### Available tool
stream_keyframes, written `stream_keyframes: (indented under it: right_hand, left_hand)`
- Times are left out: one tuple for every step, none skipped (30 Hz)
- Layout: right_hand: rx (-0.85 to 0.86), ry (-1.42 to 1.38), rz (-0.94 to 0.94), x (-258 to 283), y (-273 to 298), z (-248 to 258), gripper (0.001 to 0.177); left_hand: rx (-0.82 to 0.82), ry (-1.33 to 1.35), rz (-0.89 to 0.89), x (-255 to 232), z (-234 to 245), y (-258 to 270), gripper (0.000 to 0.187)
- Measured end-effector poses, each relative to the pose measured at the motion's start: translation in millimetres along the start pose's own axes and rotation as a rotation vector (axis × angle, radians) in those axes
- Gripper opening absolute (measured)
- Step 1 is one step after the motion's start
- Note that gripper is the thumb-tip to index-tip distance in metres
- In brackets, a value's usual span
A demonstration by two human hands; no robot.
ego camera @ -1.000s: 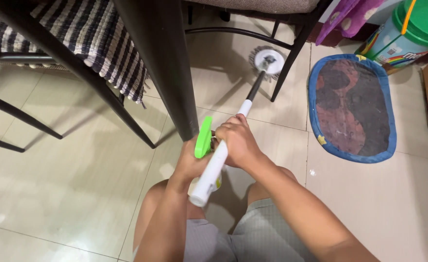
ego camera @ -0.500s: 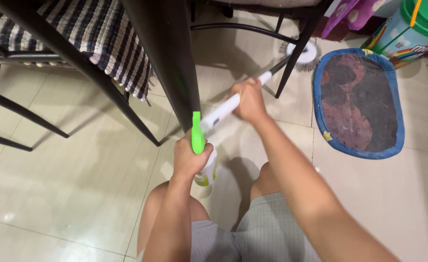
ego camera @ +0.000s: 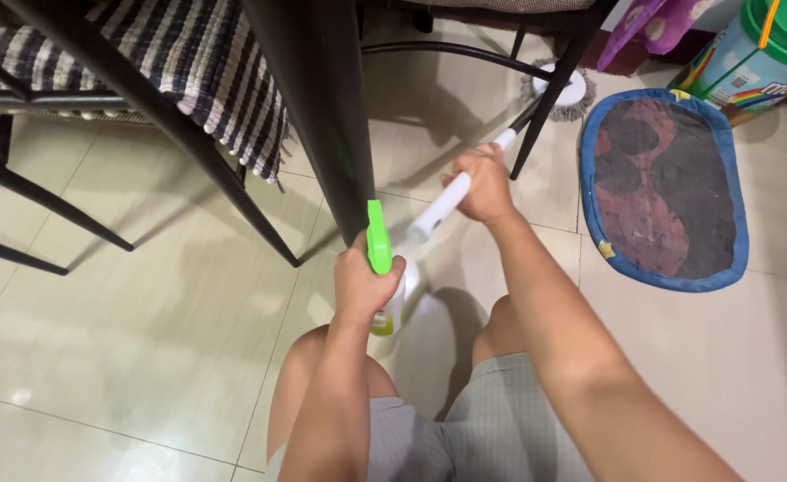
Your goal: Mopping the floor using a spray bottle and a spin mop.
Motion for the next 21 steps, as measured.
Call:
stream_keyframes:
  right_hand:
    - [0.002, 0.0, 0.002, 1, 3, 0, 0.03]
    - [-0.014, -0.023, 0.021, 2, 6, 1, 0.031]
    - [-0.028, -0.046, 0.039, 3, 9, 1, 0.032]
    - [-0.025, -0.046, 0.041, 17, 16, 2, 0.032]
    - [-0.017, -0.107, 0.022, 29, 22, 4, 0.033]
    - [-0.01, -0.169, 0.004, 40, 28, 5, 0.034]
    - [-0.01, -0.167, 0.004, 62, 36, 19, 0.034]
    - [0.013, -0.207, 0.042, 85, 43, 33, 0.032]
    - [0.034, -0.246, 0.079, 107, 51, 46, 0.03]
    - [0.032, -0.241, 0.079, 113, 53, 55, 0.03]
    - [0.073, -0.289, 0.121, 120, 56, 62, 0.031]
    - [0.115, -0.337, 0.162, 127, 58, 69, 0.032]
    - [0.115, -0.337, 0.159, 113, 58, 65, 0.032]
    - [0.11, -0.353, 0.188, 101, 58, 61, 0.031]
    - [0.098, -0.369, 0.217, 89, 57, 57, 0.031]
    - [0.093, -0.37, 0.214, 78, 49, 56, 0.031]
    - [0.056, -0.379, 0.218, 67, 41, 56, 0.031]
    - [0.018, -0.387, 0.222, 55, 34, 56, 0.031]
    - [0.018, -0.387, 0.219, 56, 28, 64, 0.031]
    - [0.023, -0.387, 0.164, 54, 22, 70, 0.034]
    - [0.029, -0.385, 0.107, 52, 16, 78, 0.036]
  left_hand:
    - [-0.002, 0.002, 0.002, -2, 2, 2, 0.051]
    - [0.002, -0.003, 0.008, -4, 3, 3, 0.051]
    - [0.006, -0.007, 0.015, -6, 4, 4, 0.051]
    - [0.005, -0.005, 0.018, -4, 5, 5, 0.051]
    - [-0.012, 0.003, -0.013, -5, 7, 4, 0.051]
    - [-0.03, 0.01, -0.044, -6, 8, 3, 0.052]
    - [-0.029, 0.012, -0.045, -2, 6, 1, 0.052]
    - [-0.048, 0.023, -0.058, 1, 5, 0, 0.052]
    - [-0.067, 0.034, -0.074, 3, 4, -3, 0.053]
    - [-0.065, 0.037, -0.077, 0, 3, -4, 0.053]
    - [-0.024, 0.005, -0.05, -1, 1, -6, 0.05]
    - [0.018, -0.027, -0.022, -2, -2, -7, 0.048]
    - [0.021, -0.028, -0.021, -3, -4, -7, 0.048]
    - [0.024, -0.02, -0.03, -5, -6, -6, 0.048]
    - [0.026, -0.014, -0.044, -7, -6, -8, 0.049]
    - [0.028, -0.018, -0.049, -10, -7, -7, 0.049]
    - [0.053, -0.045, -0.027, -11, -10, -7, 0.05]
    - [0.079, -0.073, -0.006, -12, -13, -7, 0.051]
    - [0.082, -0.074, -0.006, -13, -15, -7, 0.051]
    - [0.092, -0.05, -0.019, -14, -18, -7, 0.051]
    - [0.105, -0.025, -0.032, -16, -22, -6, 0.051]
Point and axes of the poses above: each hand's wrist, its own y-axis away from the middle knuckle, its own z-axis out of the back of the hand, x = y × z, the point moved 4 cm from there along -y, towards the middle knuckle, and after that the axes turned 1 degree about -z, right-handed, at the moved point
